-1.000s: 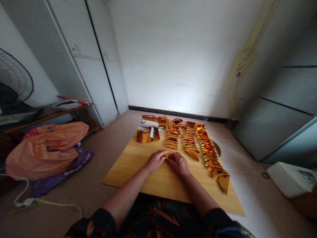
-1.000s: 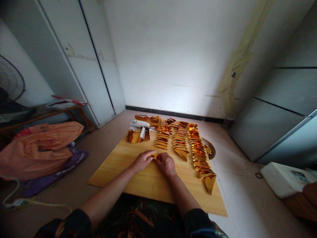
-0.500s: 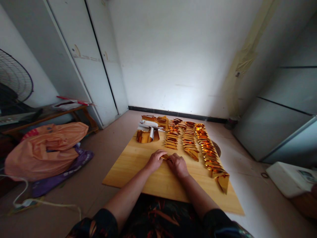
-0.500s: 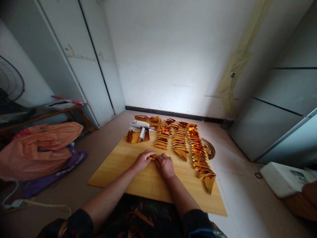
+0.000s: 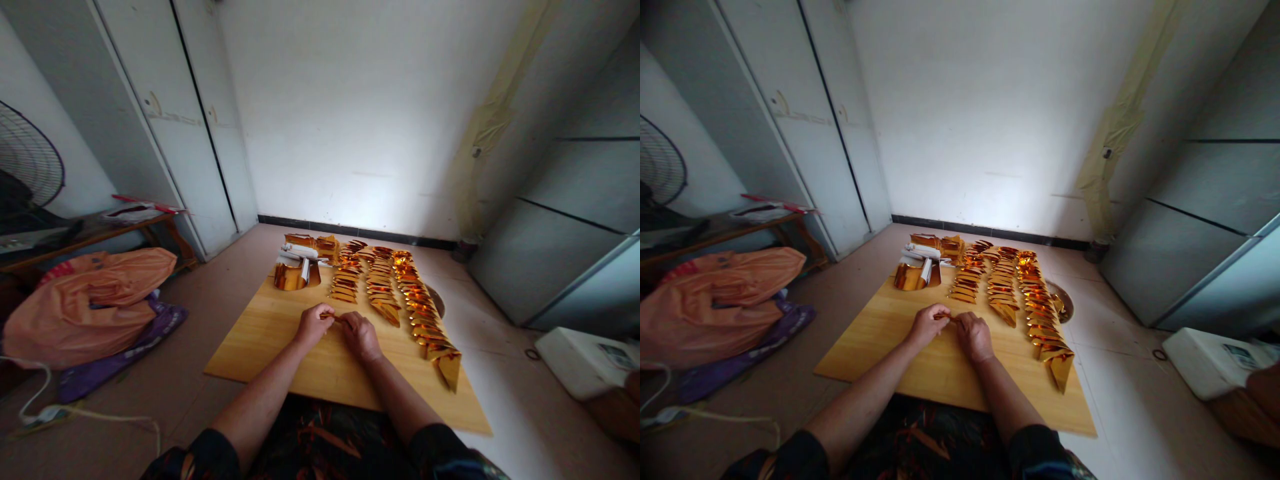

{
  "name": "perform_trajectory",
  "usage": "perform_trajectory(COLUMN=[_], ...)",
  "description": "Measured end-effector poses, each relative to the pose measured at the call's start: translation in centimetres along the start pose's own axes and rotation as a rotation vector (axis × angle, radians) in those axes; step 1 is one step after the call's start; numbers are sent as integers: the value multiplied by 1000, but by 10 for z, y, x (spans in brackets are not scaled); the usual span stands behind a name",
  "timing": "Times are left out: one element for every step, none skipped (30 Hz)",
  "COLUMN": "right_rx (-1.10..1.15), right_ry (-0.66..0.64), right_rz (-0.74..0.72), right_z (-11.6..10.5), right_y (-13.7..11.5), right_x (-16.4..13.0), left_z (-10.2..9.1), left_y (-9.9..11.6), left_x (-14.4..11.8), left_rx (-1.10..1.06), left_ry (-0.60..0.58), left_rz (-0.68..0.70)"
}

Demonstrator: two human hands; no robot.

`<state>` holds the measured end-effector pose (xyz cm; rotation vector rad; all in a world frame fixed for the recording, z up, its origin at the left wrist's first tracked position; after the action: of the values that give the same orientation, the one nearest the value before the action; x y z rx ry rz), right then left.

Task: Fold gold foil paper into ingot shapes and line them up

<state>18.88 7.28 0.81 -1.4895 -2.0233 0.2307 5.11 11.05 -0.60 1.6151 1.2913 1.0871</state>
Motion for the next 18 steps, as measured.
perform_trajectory(right_rx=[24, 43, 57, 69, 78, 86, 92, 97, 102, 106, 110, 114, 118, 121, 122, 119, 110, 97], right_ry=[17, 30, 39, 43, 42, 43, 44, 47, 51, 55, 60, 64, 67, 68, 67, 62, 55, 47], right_rz=[0, -2, -4, -7, -11, -15, -19, -23, -27, -28, -27, -24, -20, -18, -18, -21, -26, -31], right_z=[0, 0, 1, 1, 2, 2, 2, 1, 1, 0, 0, -1, -1, -1, -1, 0, 0, 1], right_y=[2, 4, 5, 6, 6, 6, 6, 6, 6, 5, 5, 6, 6, 6, 6, 6, 6, 6], right_x=[0, 0, -1, -1, -1, -2, -2, -2, -3, -3, -3, -4, -4, -4, -4, -4, -4, -4], left_z=[0, 1, 0, -1, -2, -3, -4, -4, -5, -5, -5, -4, -3, -3, -3, -3, -4, -4], left_y=[-2, -2, -3, -3, -2, -1, 0, 1, 1, 1, 1, 0, 0, 0, -1, -1, -1, -2], left_x=[0, -1, -1, -2, -2, -2, -3, -4, -4, -5, -5, -6, -7, -7, -7, -8, -8, -8], left_rx=[-61, -119, -172, -222, -269, -314, -358, -402, -444, -481, -509, -529, -542, -552, -562, -573, -583, -592], left_ry=[-22, -43, -61, -75, -84, -84, -78, -66, -52, -40, -35, -37, -41, -43, -40, -35, -27, -18], left_rz=[-47, -86, -118, -141, -156, -164, -169, -176, -183, -191, -199, -205, -208, -211, -212, -213, -213, -212])
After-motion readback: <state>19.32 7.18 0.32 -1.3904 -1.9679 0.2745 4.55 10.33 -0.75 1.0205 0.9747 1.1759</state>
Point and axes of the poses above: each hand's wrist, its own x-axis towards the middle knuckle, its own z-axis out of the palm, y = z × x, the point moved 7 cm from there along x, towards the middle knuckle, and after that the axes turned 2 degrees about x, right-handed, at the moved point
